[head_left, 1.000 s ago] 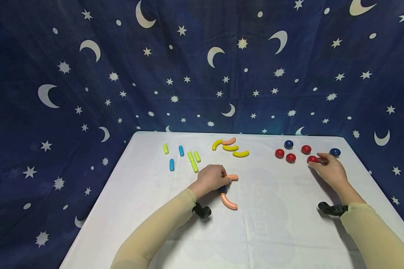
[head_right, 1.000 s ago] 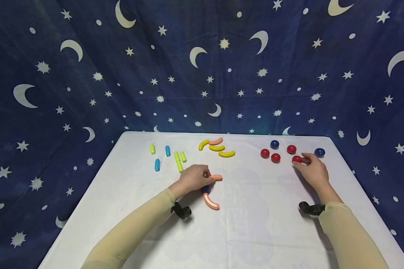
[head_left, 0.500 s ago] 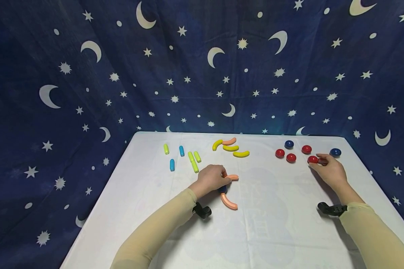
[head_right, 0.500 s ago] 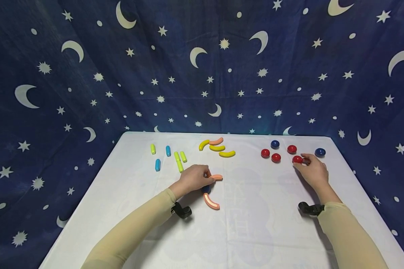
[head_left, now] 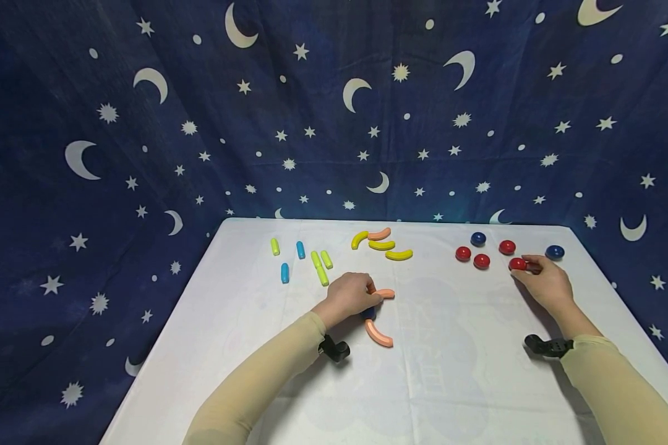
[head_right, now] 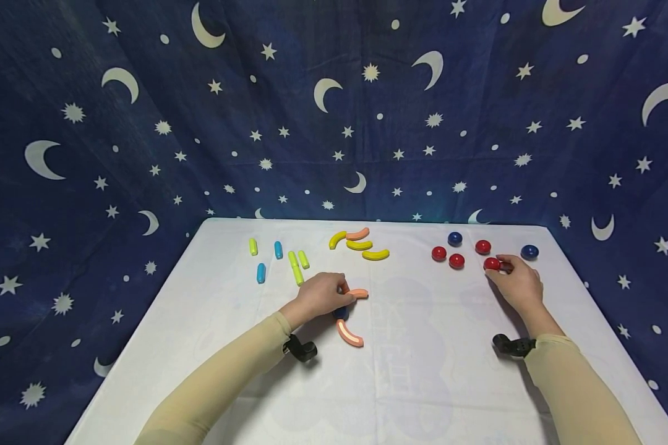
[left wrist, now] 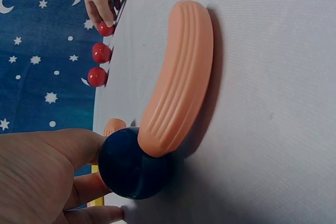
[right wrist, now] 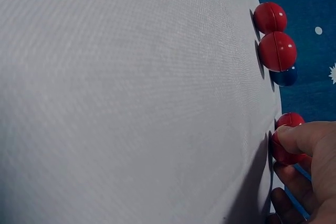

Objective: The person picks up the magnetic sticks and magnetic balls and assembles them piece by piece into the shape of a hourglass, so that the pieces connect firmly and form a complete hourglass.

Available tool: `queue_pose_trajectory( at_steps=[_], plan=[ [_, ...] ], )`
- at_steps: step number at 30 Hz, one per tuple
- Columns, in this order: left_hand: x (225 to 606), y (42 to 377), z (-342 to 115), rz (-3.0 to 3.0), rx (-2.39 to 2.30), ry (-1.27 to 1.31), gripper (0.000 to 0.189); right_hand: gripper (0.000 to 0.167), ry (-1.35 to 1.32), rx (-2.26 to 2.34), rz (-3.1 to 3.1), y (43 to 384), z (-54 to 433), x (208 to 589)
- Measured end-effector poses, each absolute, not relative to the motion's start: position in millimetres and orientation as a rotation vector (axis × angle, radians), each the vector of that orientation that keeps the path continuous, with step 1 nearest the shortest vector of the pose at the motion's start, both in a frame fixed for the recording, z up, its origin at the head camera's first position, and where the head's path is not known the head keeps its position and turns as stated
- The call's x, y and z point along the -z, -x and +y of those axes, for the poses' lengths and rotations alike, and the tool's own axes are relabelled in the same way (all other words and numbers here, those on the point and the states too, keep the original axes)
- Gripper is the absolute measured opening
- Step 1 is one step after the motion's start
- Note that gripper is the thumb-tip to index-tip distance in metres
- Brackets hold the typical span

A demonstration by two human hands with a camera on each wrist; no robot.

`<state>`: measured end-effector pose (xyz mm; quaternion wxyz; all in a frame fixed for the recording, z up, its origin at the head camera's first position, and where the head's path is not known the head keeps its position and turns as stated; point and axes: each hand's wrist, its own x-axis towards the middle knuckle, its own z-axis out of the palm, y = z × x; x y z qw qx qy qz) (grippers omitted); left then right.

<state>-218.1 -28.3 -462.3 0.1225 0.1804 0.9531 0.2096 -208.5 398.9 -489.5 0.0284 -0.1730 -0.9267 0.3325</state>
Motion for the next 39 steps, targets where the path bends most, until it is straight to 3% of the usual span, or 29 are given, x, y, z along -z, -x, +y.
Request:
queue_pose_trajectory(
  at_steps=[29,39],
  plan=[
    [460.5,216.8,-27.0,2.773,-0.601,-0.524,0.018,0.059,0.486,-1.006,-2.846,202.4,396.2,488.9],
    [462.8,218.3,-28.9,2.774,-0.598,-0.539,0.019,0.068,0.396,-1.065,-2.846,193.1,375.0,480.8]
  ],
)
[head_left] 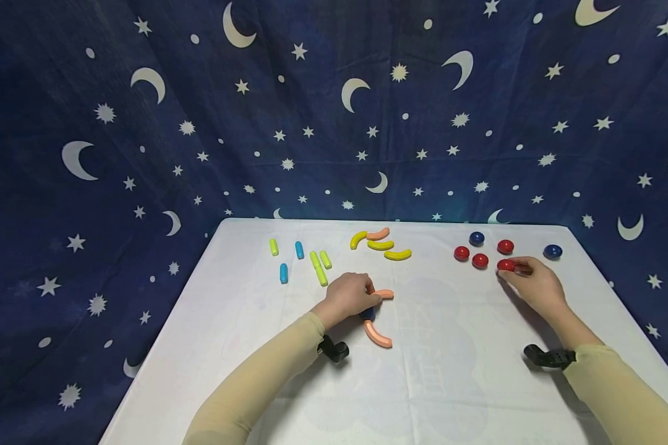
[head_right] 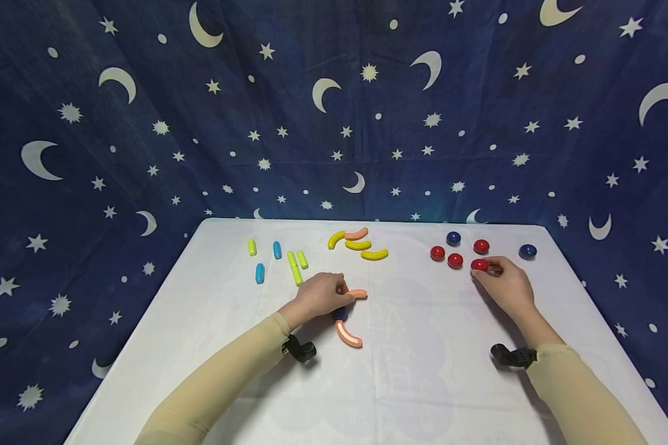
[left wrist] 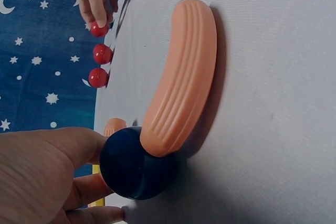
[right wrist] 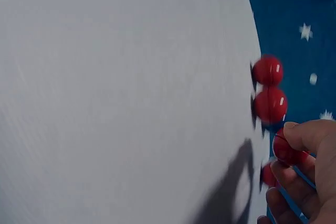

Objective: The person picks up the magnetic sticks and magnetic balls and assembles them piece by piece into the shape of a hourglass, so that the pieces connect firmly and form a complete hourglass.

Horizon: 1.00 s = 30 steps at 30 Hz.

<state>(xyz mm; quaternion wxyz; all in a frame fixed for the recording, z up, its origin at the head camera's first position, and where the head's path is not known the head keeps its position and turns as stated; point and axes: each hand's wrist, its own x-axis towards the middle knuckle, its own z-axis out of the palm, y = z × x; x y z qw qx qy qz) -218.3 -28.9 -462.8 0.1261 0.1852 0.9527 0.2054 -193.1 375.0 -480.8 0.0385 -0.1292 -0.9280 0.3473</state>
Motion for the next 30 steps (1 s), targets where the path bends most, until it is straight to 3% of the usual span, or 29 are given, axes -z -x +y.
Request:
queue_pose_trajectory(
  at_steps=[7,14,23,30],
  plan=[
    [462.5,218.9,-28.7,2.765,-0.609,-0.533,0.019,0.065,0.169,-1.131,-2.839,186.5,338.2,472.1],
    [462.5,218.6,-28.3,2.767,-0.603,-0.531,0.019,0.052,-0.023,-1.17,-2.917,184.7,291.6,477.7],
    [462.9,218.4,-28.4,2.769,-0.607,-0.541,0.022,0.044,-0.111,-1.2,-3.03,181.5,227.4,489.8],
    [463.1,220.4,-28.8,2.765,-0.605,-0.529,0.023,0.043,-0.201,-1.162,-3.045,186.5,206.4,493.9]
  ],
)
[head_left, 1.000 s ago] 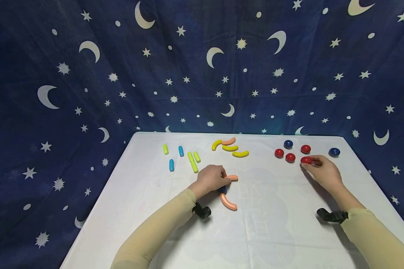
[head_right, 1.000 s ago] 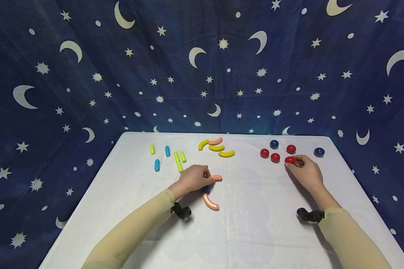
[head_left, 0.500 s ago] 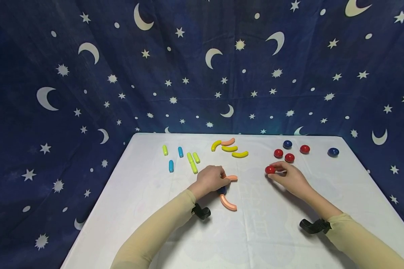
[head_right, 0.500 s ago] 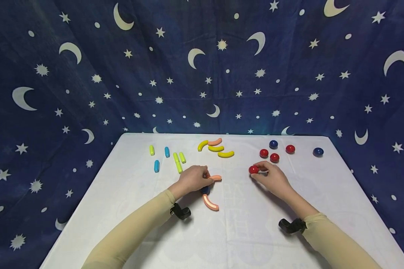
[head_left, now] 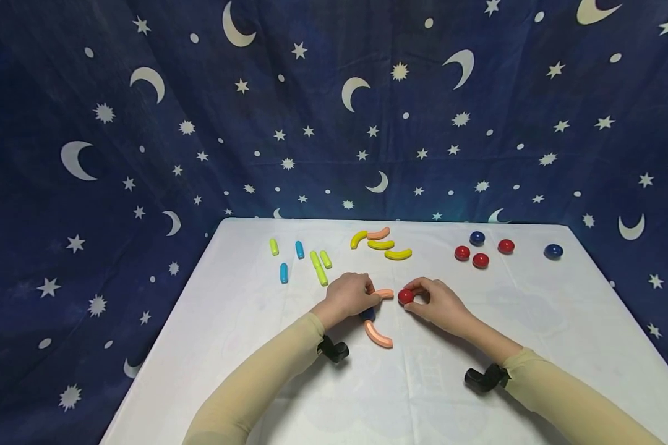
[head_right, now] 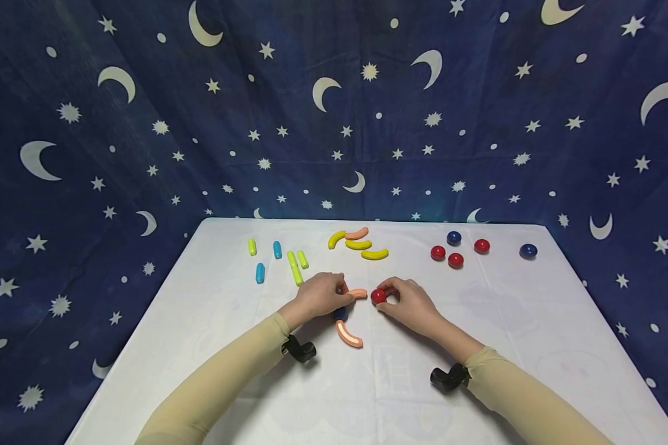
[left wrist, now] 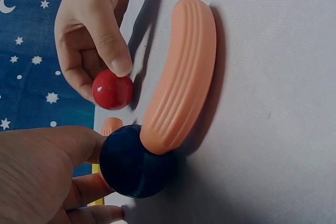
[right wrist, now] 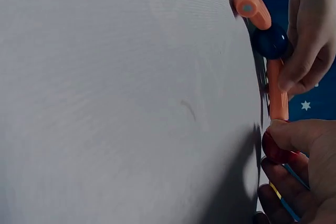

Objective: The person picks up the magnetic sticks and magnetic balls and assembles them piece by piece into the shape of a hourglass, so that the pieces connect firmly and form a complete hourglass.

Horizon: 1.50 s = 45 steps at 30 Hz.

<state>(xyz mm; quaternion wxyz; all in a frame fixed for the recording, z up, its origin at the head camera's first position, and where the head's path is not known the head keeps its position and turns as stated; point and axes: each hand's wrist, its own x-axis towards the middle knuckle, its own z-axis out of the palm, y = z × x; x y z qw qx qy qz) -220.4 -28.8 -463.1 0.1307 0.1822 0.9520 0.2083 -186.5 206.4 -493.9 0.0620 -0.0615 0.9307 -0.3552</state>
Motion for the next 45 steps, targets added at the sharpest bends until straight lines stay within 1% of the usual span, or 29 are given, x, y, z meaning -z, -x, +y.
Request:
queue_pose_trajectory(
  at_steps=[11,21,34,45],
  plan=[
    [462.3,220.6,-27.4,2.804,-0.544,-0.554,0.021,0.042,0.254,1.057,2.862,191.7,199.4,497.6],
    [462.5,219.7,-28.5,2.786,-0.552,-0.583,0.026,0.042,0.303,1.085,2.838,192.1,199.0,497.1],
    [462.4,218.9,-32.0,2.779,-0.545,-0.577,0.028,0.042,0.381,1.095,2.754,203.2,195.0,496.7],
    [464.8,221.0,-32.7,2.791,-0.53,-0.589,0.025,0.043,0.449,1.078,2.674,211.3,187.3,493.6]
  ],
)
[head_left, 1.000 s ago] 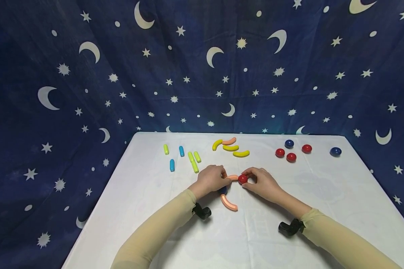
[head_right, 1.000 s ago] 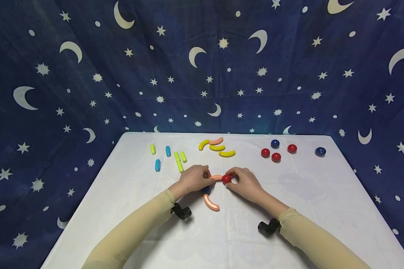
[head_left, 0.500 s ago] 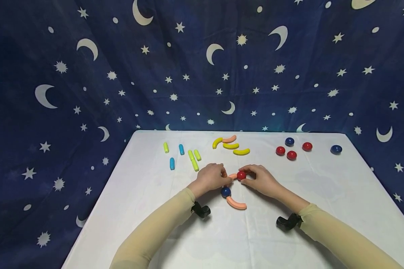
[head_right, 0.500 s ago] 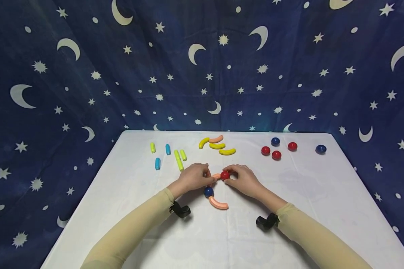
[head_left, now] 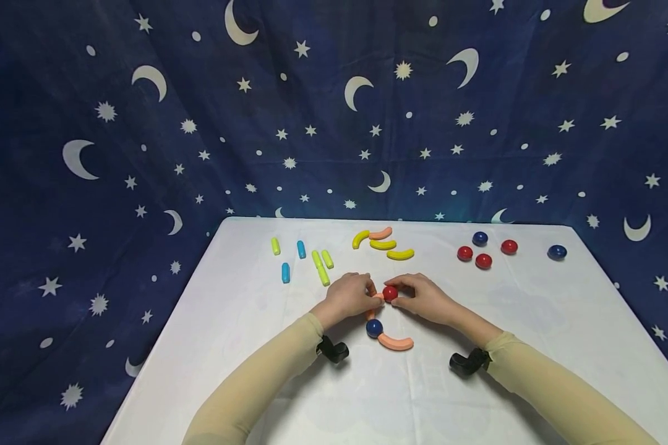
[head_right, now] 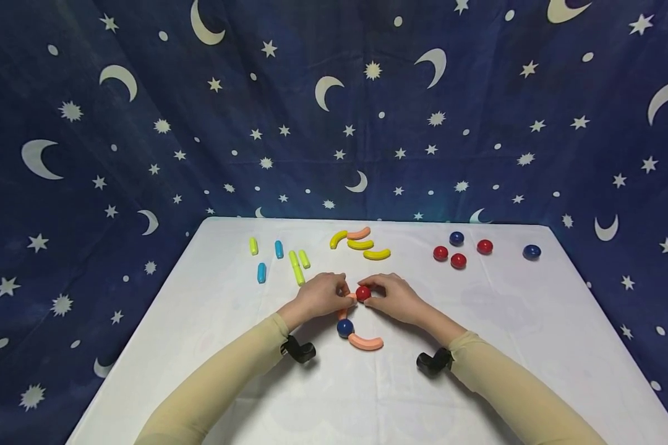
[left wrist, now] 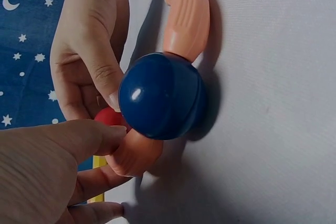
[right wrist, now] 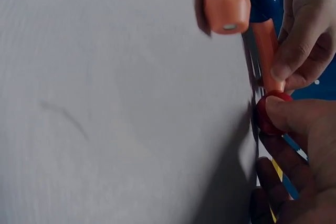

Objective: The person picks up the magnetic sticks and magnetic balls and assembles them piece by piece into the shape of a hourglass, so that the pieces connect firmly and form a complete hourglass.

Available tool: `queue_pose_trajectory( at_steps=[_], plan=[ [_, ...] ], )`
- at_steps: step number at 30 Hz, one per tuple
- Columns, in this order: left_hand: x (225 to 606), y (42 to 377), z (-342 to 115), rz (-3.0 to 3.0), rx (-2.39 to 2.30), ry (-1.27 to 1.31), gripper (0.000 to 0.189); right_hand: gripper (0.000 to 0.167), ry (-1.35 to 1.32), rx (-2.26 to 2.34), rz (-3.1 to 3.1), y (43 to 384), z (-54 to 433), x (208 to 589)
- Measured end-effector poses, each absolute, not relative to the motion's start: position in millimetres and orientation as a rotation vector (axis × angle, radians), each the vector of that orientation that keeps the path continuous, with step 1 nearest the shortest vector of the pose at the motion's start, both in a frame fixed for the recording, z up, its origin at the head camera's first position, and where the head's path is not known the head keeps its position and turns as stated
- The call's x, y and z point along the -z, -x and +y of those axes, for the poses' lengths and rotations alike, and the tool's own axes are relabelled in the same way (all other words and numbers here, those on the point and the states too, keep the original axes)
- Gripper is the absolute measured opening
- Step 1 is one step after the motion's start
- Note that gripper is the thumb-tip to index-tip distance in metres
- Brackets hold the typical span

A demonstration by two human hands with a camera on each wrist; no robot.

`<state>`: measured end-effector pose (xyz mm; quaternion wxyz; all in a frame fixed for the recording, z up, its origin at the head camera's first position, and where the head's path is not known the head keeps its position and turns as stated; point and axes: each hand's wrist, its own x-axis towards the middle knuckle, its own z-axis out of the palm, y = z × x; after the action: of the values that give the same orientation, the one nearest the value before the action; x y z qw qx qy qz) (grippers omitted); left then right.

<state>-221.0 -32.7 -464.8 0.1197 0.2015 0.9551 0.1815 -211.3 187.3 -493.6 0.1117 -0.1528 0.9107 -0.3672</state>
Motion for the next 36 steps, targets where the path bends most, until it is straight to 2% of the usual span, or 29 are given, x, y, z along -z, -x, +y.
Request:
queue_pose_trajectory(
  at_steps=[6,13,24,36],
  plan=[
    [463.5,217.8,-33.7,2.804,-0.521,-0.57,0.024,0.044,0.461,1.13,2.608,219.6,193.6,491.7],
    [462.9,218.2,-34.1,2.801,-0.526,-0.565,0.024,0.036,0.425,1.185,2.627,232.4,206.1,490.6],
    [465.2,219.0,-34.4,2.78,-0.552,-0.563,0.024,0.025,0.205,1.113,2.969,261.8,215.6,491.8],
    [466.2,219.3,-32.8,2.811,-0.533,-0.6,0.024,0.028,0.344,0.896,3.109,284.5,207.2,493.9]
  ],
)
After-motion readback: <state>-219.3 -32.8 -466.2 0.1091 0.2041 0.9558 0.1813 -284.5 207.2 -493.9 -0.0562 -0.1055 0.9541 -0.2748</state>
